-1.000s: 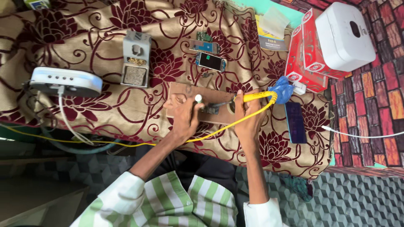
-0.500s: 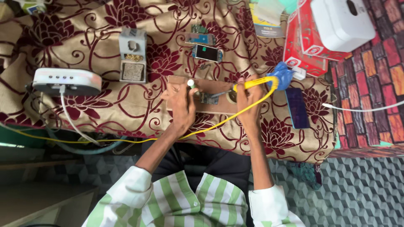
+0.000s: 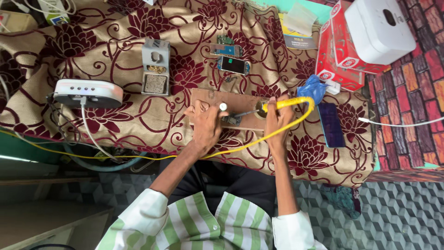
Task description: The person uses a soldering iron to apply heat to a small electronic circuit board held in place by a white tool. The person repeatedly dips the soldering iron tip into a small container of liquid and continues to work on the board.
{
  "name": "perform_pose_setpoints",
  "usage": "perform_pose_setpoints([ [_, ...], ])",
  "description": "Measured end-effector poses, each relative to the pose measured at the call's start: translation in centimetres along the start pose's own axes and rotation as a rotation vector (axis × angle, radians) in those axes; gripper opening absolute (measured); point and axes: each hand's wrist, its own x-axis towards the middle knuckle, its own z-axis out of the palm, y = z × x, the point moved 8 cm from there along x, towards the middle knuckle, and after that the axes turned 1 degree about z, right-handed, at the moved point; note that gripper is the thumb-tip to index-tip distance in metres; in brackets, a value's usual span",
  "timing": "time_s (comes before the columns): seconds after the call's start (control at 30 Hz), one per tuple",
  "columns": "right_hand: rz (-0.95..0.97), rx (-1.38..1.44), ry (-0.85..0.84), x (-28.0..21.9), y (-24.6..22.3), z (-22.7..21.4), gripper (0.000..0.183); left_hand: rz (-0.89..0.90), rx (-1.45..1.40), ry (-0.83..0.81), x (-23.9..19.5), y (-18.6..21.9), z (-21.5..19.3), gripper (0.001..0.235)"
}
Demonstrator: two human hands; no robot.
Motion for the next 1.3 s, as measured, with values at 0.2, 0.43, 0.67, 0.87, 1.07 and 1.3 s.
perform_pose_setpoints([
  [0.2, -0.001, -0.092, -0.096, -0.6, -2.4, 0.8, 0.028, 0.027, -0.030, 0.047, -0.8, 0.0, -1.1, 0.017],
  [0.43, -0.118, -0.159, -0.185, 0.7, -4.6, 1.9, 0.024, -0.032, -0.086, 0.021, -1.6, 0.0, -1.5, 0.032],
  [0.67, -0.029, -0.102, -0.250, 0.8, -3.8, 1.9, 0.025, 0.022, -0.120, 0.019, -1.9, 0.8, -2.1, 0.028],
  [0.87, -0.249, -0.170, -0.186, -1.1, -3.9, 0.6, 0.023, 0.014, -0.048, 0.013, -2.1, 0.9, -1.9, 0.029],
  [1.07, 0.131, 0.505, 0.324, -6.3, 2.5, -3.5, 0.025, 0.047, 0.120, 0.077, -2.5, 1.0, -2.5, 0.024],
  [1.3, 0.186, 0.467, 0.426, -9.5, 5.3, -3.4, 0.029, 0.015, 0.155, 0.115, -2.2, 1.4, -2.8, 0.023],
])
